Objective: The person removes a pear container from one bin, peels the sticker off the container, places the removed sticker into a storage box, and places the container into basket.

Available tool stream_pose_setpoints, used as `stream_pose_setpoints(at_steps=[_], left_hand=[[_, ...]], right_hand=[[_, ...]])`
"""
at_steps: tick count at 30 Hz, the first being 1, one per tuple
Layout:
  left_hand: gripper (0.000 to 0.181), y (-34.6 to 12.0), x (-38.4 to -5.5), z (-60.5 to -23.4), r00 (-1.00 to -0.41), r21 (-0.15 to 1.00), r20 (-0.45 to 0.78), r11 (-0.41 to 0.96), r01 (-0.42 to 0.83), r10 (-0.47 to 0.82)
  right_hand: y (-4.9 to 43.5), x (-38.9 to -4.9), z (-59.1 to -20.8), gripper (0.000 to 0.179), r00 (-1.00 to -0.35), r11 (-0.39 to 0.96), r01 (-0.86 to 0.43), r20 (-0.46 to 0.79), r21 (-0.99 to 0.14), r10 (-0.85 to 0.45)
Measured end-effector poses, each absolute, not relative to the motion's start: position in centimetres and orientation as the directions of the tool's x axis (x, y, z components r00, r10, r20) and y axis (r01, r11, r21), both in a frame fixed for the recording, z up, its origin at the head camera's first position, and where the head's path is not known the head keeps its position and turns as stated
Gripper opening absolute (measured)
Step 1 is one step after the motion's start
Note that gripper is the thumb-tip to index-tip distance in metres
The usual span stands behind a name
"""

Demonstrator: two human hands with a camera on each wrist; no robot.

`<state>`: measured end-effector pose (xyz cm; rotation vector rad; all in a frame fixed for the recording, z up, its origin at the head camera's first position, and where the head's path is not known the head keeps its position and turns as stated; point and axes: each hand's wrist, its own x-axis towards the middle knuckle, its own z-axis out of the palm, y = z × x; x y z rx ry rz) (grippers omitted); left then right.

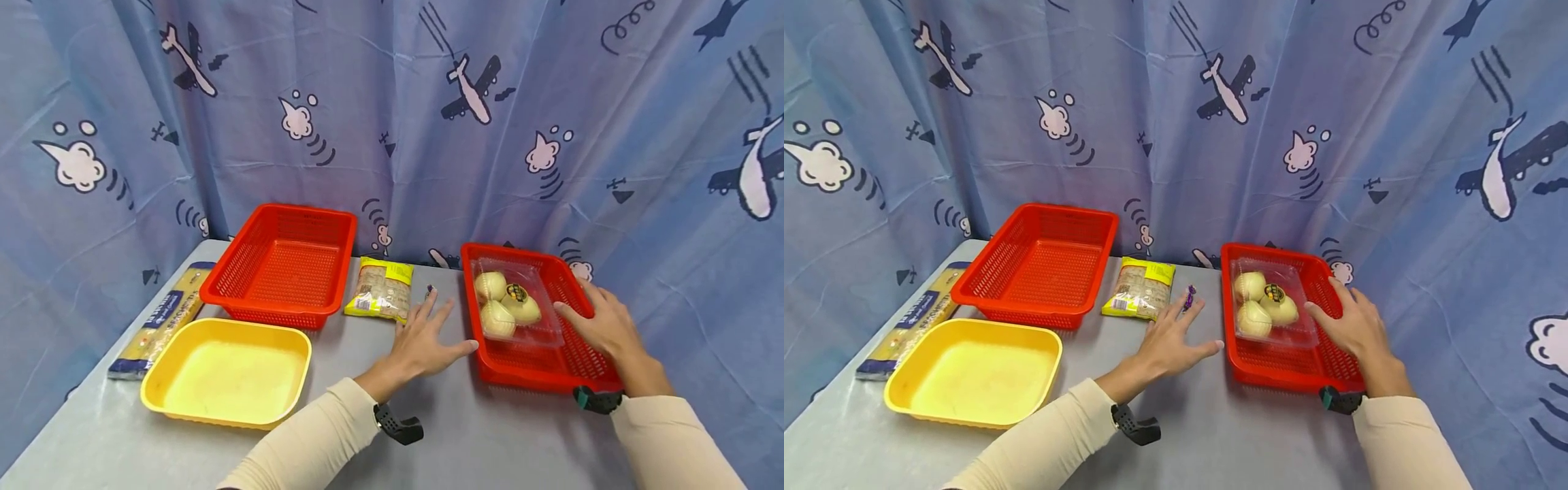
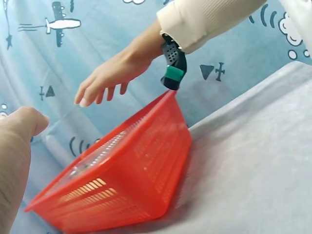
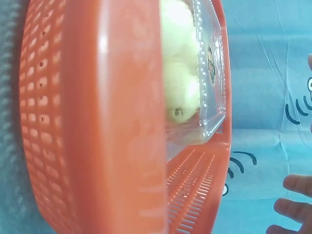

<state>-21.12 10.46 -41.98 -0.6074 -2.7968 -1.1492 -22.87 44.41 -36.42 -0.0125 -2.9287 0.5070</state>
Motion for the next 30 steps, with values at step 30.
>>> stream_pose_setpoints(at_steps=[30], left_hand=[[0.076, 14.4, -22.0, -45.0, -0.884, 0.663, 0.262, 0.593, 0.457, 0.388]], right_hand=[[42.4, -26.4, -37.8, 0.084, -0.993, 0.908, -0.019, 0.113, -0.418, 0.031]])
